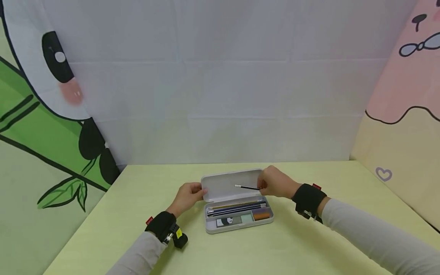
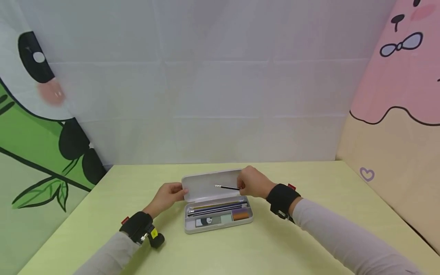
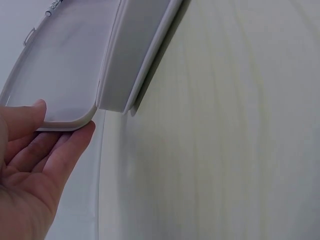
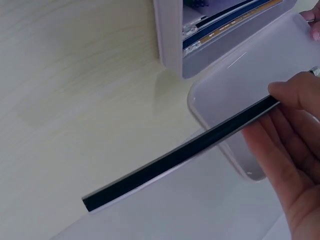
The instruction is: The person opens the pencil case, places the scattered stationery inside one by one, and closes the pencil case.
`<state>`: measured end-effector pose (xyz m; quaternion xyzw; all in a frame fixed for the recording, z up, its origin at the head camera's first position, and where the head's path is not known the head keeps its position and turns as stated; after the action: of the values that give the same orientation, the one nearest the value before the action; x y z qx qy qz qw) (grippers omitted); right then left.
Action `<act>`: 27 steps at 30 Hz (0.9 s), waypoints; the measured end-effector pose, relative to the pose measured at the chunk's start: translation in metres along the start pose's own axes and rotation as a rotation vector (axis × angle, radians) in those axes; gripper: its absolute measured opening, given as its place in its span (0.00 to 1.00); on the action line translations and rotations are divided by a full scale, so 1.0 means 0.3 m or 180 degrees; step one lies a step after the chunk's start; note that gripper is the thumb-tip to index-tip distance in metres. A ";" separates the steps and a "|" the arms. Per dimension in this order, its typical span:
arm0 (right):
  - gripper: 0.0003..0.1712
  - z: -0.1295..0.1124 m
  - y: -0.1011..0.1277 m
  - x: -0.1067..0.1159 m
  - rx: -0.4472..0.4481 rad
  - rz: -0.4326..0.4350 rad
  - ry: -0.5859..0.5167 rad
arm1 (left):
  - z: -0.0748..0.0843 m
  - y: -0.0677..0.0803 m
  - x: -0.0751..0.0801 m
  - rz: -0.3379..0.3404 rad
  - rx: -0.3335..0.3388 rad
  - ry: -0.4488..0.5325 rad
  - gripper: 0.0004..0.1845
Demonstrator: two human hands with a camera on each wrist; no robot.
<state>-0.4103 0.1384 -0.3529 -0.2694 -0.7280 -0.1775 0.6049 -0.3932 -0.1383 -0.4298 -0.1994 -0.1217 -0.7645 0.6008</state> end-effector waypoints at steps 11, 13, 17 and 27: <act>0.03 -0.104 -0.111 -0.072 0.0386 -0.0203 0.0167 | -0.004 0.006 0.008 0.0036 -0.0004 0.0038 0.14; 0.03 -0.120 -0.126 -0.089 0.0458 -0.0227 0.0246 | 0.000 0.007 0.009 0.0035 -0.0006 0.0047 0.14; 0.04 -0.146 -0.152 -0.118 0.0499 -0.0302 0.0337 | 0.010 0.011 0.010 0.0026 -0.0007 0.0048 0.15; 0.03 -0.172 -0.169 -0.170 0.0435 -0.0518 0.0270 | 0.010 0.017 0.009 -0.0082 -0.0071 0.0072 0.16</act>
<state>-0.3942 0.0591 -0.3887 -0.1598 -0.7316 -0.1873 0.6357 -0.3882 -0.1405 -0.4261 -0.1959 -0.1089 -0.7757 0.5899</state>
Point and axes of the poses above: each hand's wrist, its own y-axis away from the middle knuckle, its own x-axis out of the back of the hand, z = x × y, the point moved 4 cm from there along -y, towards the middle knuckle, and after that the axes turned 10 degrees about -z, right-handed, at the moved point
